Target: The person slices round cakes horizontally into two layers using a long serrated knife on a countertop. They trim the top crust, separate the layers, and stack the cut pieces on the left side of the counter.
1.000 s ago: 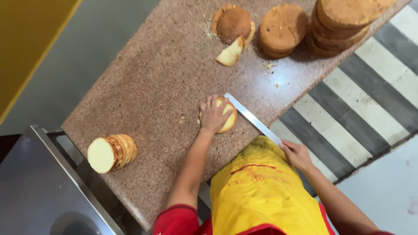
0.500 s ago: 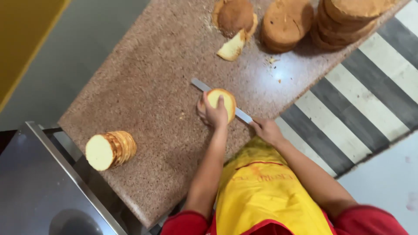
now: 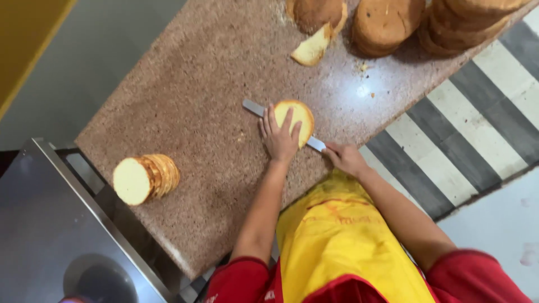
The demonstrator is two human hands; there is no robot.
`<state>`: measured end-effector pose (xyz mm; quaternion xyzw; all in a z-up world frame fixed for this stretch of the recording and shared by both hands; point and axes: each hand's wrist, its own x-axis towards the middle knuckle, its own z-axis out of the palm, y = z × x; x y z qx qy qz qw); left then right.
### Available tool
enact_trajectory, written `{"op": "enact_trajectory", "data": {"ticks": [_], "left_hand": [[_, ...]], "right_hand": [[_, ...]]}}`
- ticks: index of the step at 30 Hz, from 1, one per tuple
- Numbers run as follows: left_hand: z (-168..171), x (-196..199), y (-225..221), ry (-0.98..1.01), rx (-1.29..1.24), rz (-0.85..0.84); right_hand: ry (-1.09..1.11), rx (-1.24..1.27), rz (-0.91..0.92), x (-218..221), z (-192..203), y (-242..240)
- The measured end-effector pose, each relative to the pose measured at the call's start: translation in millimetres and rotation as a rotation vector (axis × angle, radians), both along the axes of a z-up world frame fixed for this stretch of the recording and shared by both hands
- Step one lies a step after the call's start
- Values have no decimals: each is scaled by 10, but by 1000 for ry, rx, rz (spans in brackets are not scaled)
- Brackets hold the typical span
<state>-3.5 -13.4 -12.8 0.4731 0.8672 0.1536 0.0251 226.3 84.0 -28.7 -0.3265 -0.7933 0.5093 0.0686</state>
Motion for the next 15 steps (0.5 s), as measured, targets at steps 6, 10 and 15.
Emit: {"op": "enact_trajectory", "data": {"ticks": [6,10,15], "left_hand": [[45,-40,55,8,104,17],[102,37,89,-44,127,82],[584,-118,263,-315,31,217]], "right_hand": [[-62,201,-34,953,-41,-226],[-186,35,50,205,-79,-315],[-8,-115,113,-74,131,-243]]}}
